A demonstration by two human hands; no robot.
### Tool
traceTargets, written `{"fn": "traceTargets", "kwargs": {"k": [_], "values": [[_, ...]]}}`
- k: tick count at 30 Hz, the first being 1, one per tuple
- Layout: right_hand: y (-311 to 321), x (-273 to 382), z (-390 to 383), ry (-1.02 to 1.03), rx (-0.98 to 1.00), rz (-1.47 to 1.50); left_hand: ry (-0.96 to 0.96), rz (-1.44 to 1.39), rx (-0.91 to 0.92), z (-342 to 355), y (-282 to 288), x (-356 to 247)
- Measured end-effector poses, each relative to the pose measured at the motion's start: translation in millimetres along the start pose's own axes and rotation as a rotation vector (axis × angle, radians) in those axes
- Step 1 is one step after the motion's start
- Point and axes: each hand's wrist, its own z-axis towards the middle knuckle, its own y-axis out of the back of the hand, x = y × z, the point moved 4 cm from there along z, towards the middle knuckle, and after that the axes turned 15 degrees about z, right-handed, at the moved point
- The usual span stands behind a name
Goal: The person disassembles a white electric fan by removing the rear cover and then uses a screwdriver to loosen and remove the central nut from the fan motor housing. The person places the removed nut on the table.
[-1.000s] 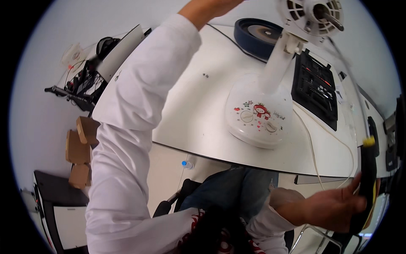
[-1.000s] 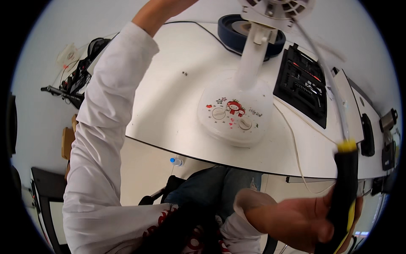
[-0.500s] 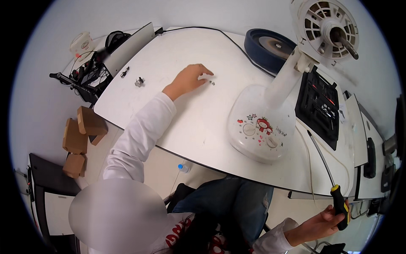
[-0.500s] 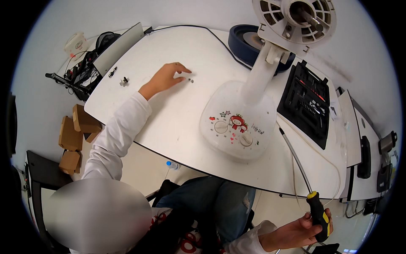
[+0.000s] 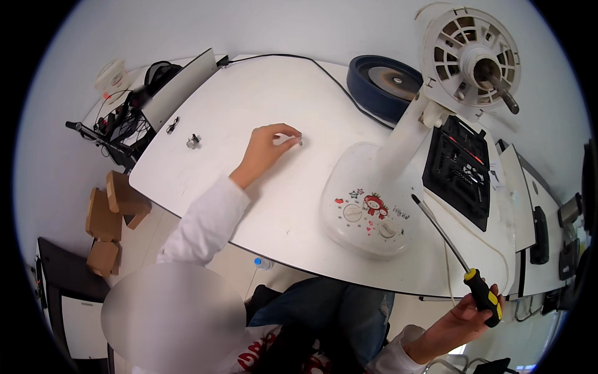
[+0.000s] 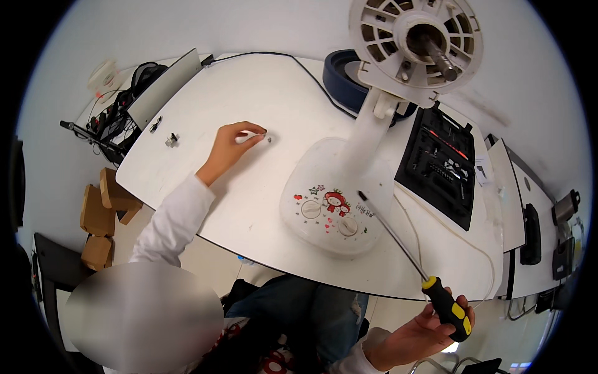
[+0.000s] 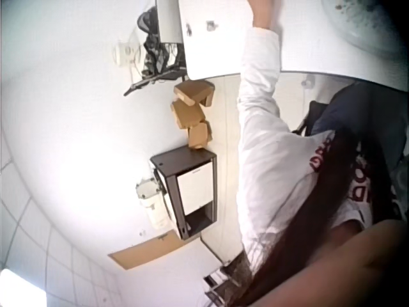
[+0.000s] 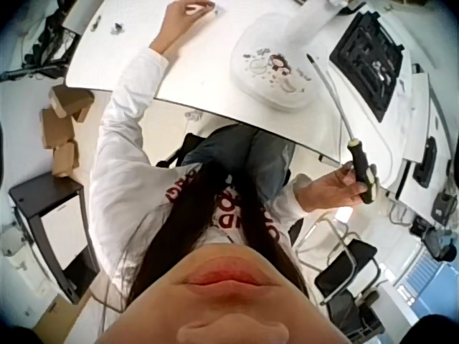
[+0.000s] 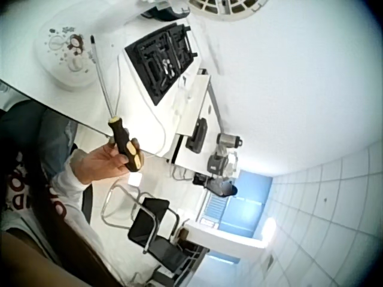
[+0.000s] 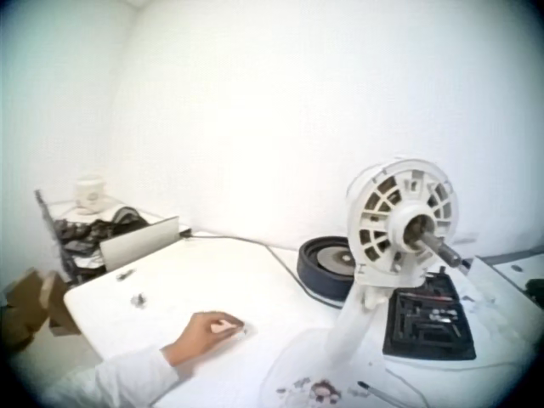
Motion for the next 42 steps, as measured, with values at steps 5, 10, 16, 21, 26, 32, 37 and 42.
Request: {"fn": "traceTargets", "kwargs": {"k": [5,10,16,21,26,32,37,42], "values": [[-9.1,-13.5,-16.0,-0.171,0.046,0.309,-0.018,-0.709,0.110,-52.2,27.9,-85.9],[-16.5,-18.5,-27.4,-0.296,0.076,0.492,-0.066,-0.913,0.182,-74.1,34.5,-120.0],[-14.8,-10.7,-30.6,-0.327,0.086,0.480,-0.230,-0.919,0.244,-82.1,38.3,-138.1],[-16.1,-5.8,-28.3,-0.316,0.107,0.399,-0.179,-0.857,0.205,-81.6,40.7,-144.9],[-11.2,3.2,-17.4,-0.400,0.196,0.228,-0.244,-0.621,0.340,-78.9,45.5,-143.9],[-3.5,0.1,-12.7,-0.385,0.162,0.250,-0.493,-0.476,0.185,-78.6,48.2,-167.6],[4.6,-2.2,-12.7,-0.448,0.136,0.451,-0.481,-0.605,0.090,-72.7,37.8,-178.8],[15.4,-7.9,-12.1,-0.315,0.074,0.636,-0.516,-0.676,0.029,-63.6,32.8,-190.2]]}}
